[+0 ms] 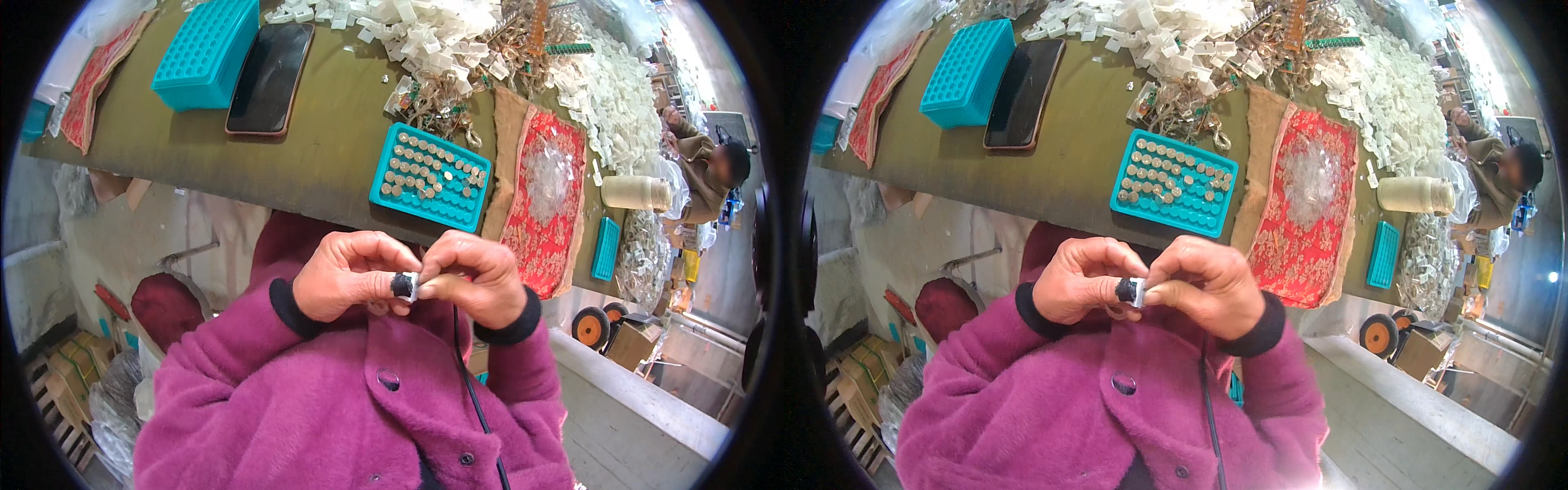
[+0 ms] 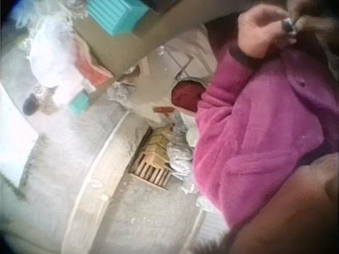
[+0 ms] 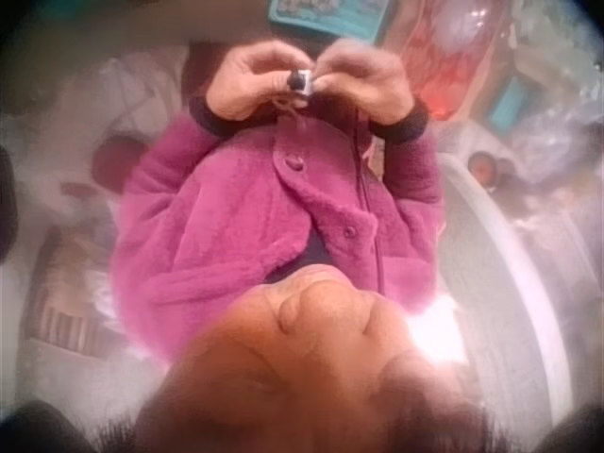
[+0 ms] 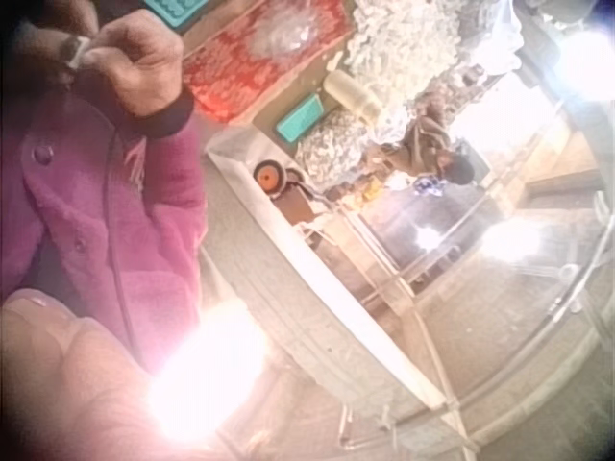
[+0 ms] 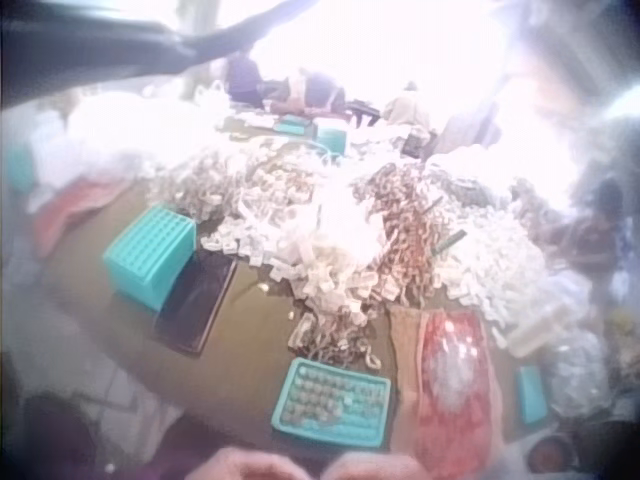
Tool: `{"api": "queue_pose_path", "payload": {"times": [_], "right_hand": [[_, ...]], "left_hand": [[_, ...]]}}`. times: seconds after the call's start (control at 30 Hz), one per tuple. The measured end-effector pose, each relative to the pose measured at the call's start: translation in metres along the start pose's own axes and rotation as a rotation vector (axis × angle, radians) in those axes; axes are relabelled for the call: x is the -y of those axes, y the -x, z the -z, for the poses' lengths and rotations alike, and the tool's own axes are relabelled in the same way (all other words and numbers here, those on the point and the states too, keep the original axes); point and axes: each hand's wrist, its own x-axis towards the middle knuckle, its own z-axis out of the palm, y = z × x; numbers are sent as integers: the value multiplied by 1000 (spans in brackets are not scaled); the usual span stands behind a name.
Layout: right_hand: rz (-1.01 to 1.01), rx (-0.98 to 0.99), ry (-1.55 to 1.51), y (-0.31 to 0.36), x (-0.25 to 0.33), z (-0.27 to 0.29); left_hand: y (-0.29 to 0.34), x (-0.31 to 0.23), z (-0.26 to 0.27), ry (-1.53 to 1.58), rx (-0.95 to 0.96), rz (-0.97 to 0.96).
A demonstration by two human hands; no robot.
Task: The person repeatedly picks small white plastic housings and metallic components from a cluttered worktable, inserts the metal parts into the housings, and places the assembled units back on the table. The person also handles a small black cylindrical object and a blue tray with round items, but the primary activity is assembling the white housings with metal pieces.
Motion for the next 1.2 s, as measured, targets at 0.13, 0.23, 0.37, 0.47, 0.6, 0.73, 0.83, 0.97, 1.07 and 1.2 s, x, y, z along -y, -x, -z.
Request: {"api": "queue_pose_path", "payload": {"times": [0.13, 0.23, 0.37, 0.47, 0.6, 0.73, 0.83, 0.97, 1.07, 1.2], "right_hand": [[76, -409, 194, -44, -4, 42], [8, -469, 648, -89, -22, 75], [103, -380, 836, -116, -41, 87], [51, -306, 870, -114, -39, 91], [14, -343, 969, -102, -35, 95], [127, -371, 1045, -102, -42, 96], [134, -383, 1028, -103, -43, 96], [124, -447, 878, -95, -34, 97], [153, -516, 748, -84, -22, 96], [234, -682, 487, -73, -13, 87]], "left_hand": [[-3, -17, -2, -111, 48, -148], [-7, -31, 1, -184, 79, -270], [-15, -51, -2, -154, 41, -299], [-19, -64, -3, -152, -14, -309], [-27, -87, -3, -227, -129, -366], [-69, -146, -13, -504, -186, -721], [-119, -211, -17, -818, -544, -959], [-141, -222, -17, -1380, -617, -1284], [-120, -167, -19, -1431, -320, -976], [-110, -108, -28, -1181, -229, -600]]}}
